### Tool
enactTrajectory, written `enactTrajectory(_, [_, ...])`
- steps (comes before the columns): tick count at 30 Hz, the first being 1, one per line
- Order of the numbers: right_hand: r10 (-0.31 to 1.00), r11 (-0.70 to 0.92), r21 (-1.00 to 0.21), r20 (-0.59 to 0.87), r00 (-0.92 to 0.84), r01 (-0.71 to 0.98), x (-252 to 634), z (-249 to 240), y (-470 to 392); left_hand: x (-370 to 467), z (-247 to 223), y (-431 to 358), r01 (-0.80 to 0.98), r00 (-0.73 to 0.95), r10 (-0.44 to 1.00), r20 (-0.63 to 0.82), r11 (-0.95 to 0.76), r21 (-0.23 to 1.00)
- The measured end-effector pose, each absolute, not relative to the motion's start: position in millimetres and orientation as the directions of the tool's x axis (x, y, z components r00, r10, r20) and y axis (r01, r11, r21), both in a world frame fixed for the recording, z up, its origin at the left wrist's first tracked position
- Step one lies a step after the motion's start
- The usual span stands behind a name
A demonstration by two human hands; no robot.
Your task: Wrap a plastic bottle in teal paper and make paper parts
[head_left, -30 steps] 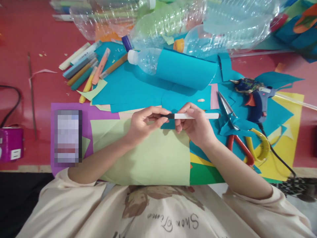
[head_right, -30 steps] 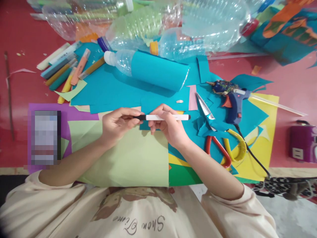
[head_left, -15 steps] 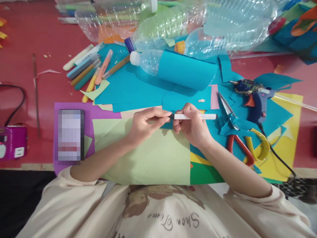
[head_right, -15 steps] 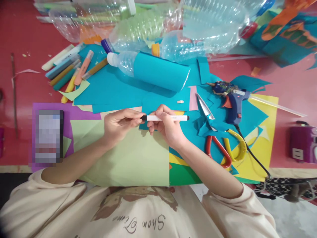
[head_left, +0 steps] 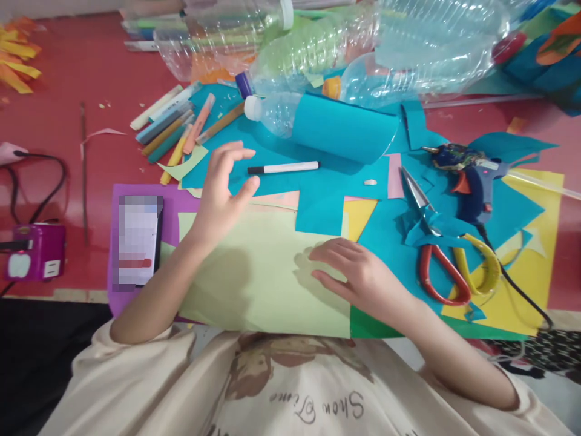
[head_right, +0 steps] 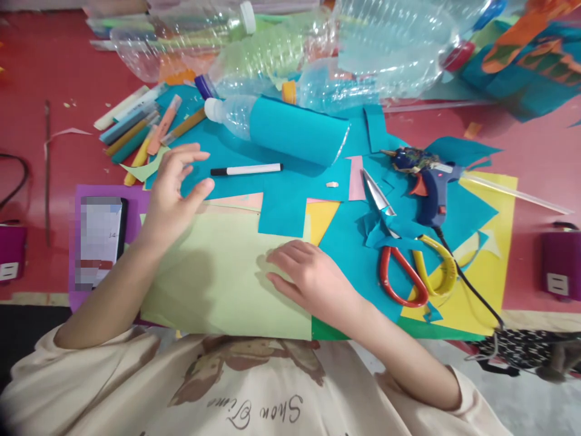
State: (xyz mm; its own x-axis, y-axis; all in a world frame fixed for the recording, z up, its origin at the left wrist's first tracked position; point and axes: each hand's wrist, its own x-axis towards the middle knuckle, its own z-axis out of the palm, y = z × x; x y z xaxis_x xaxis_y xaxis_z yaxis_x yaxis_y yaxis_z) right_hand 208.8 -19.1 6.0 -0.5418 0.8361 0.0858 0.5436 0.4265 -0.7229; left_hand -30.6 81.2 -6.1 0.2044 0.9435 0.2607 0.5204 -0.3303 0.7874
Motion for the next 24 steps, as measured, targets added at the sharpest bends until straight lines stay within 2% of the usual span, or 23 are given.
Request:
enactTrajectory(2, [0.807, 0.523, -0.645, 0.165, -0.568, 0.557, 211.5, 1.7, -30.8, -31.9, -7.3, 70.7, 0.596, 0.341, 0.917, 0.208, -0.382, 0.706])
enactTrajectory(5, [0.829, 0.519, -0.589, 0.168, -0.534, 0.620, 216.8, -6.4, -39.7, -22.6, -10.9, 51.1, 0.698, 0.522, 0.850, 0.070, -0.473, 0.537])
enactTrajectory(7, [0.847, 0.494, -0.575, 0.147, -0.512, 0.653, 220.7, -9.9, -42.1, -15.0, -13.4, 41.4, 0.730, 0.571, 0.820, 0.029, -0.524, 0.438])
enactTrajectory(9, [0.856, 0.482, -0.572, 0.143, -0.498, 0.664, 224.3, -11.5, -43.7, -10.0, -14.4, 36.9, 0.740, 0.574, 0.819, 0.021, -0.530, 0.413])
enactTrajectory(14, [0.847, 0.501, -0.542, 0.147, -0.511, 0.675, 229.7, -14.0, -45.0, -8.4, -9.4, 38.5, 0.708, 0.554, 0.827, -0.091, -0.412, 0.573])
enactTrajectory(18, [0.865, 0.485, -0.495, 0.151, -0.478, 0.721, 231.5, -16.0, -40.0, -8.0, -0.9, 37.4, 0.682, 0.589, 0.786, -0.186, -0.361, 0.636])
enactTrajectory(21, [0.901, 0.421, -0.549, 0.165, -0.400, 0.722, 233.5, -14.7, -34.0, -9.7, 7.0, 37.0, 0.673, 0.600, 0.755, -0.265, -0.297, 0.677])
enactTrajectory(24, [0.955, 0.281, -0.678, 0.125, -0.270, 0.680, 235.5, -11.8, -30.5, -15.4, 14.3, 43.8, 0.635, 0.628, 0.701, -0.338, -0.210, 0.743])
